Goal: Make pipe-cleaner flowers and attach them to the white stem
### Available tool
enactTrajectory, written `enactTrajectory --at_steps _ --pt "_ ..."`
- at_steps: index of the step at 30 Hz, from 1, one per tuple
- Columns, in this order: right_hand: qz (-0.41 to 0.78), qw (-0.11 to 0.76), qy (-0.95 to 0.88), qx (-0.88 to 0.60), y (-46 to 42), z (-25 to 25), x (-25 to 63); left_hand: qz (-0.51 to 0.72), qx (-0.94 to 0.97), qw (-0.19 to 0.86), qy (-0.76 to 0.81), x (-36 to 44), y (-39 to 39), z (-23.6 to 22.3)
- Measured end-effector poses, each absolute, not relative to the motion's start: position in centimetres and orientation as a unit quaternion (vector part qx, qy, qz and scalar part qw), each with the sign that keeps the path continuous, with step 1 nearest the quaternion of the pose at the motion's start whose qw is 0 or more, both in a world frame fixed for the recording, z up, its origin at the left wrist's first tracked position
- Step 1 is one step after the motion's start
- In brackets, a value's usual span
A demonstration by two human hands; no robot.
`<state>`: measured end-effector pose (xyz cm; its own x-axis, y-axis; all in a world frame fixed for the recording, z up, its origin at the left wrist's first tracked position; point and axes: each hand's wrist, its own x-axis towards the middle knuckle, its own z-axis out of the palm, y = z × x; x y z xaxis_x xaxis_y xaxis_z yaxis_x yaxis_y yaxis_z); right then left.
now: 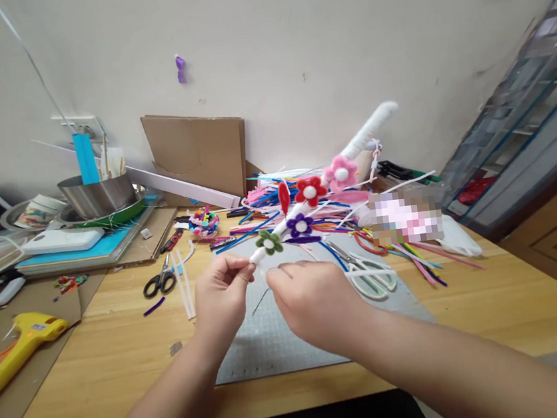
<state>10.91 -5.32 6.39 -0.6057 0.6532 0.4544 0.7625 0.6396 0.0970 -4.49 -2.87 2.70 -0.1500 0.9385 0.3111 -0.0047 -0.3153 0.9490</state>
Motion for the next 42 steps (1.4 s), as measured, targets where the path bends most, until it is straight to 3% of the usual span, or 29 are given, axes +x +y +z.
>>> enactTrajectory --at_steps 5,9,11,13,21,25,33,42 --pt "-0.247 0.132 -0.897 -0.343 -6.3 8.2 10.6 0.546 0.700 0.224 0.401 -4.8 -3.0 2.5" --pt "-0.223 0.017 -0.933 -0.281 -4.5 11.3 10.9 0.430 0.825 0.125 0.343 -5.2 -2.8 2.4" --pt "-0.176 -0.038 -0.948 -0.261 -3.0 12.7 11.1 0.389 0.861 0.113 0.309 -5.4 -2.8 2.6" --pt "-0.117 -0.058 -0.957 -0.258 -1.3 13.6 11.4 0.393 0.861 0.170 0.274 -5.7 -2.9 3.0" --pt "0.248 0.057 -0.925 -0.283 1.6 12.0 12.7 0.525 0.626 0.542 0.200 -5.7 -3.0 3.7" --pt "0.264 0.164 -0.904 -0.293 0.9 9.7 11.8 0.585 0.460 0.642 0.183 -5.3 -2.5 3.4" --pt "0.060 0.233 -0.917 -0.319 -1.0 7.8 9.8 0.646 0.387 0.583 0.303 -5.0 -1.7 2.7" --pt "0.263 0.362 -0.794 -0.412 -1.5 5.4 7.9 0.649 0.425 0.492 0.394 -4.5 -2.0 2.4"
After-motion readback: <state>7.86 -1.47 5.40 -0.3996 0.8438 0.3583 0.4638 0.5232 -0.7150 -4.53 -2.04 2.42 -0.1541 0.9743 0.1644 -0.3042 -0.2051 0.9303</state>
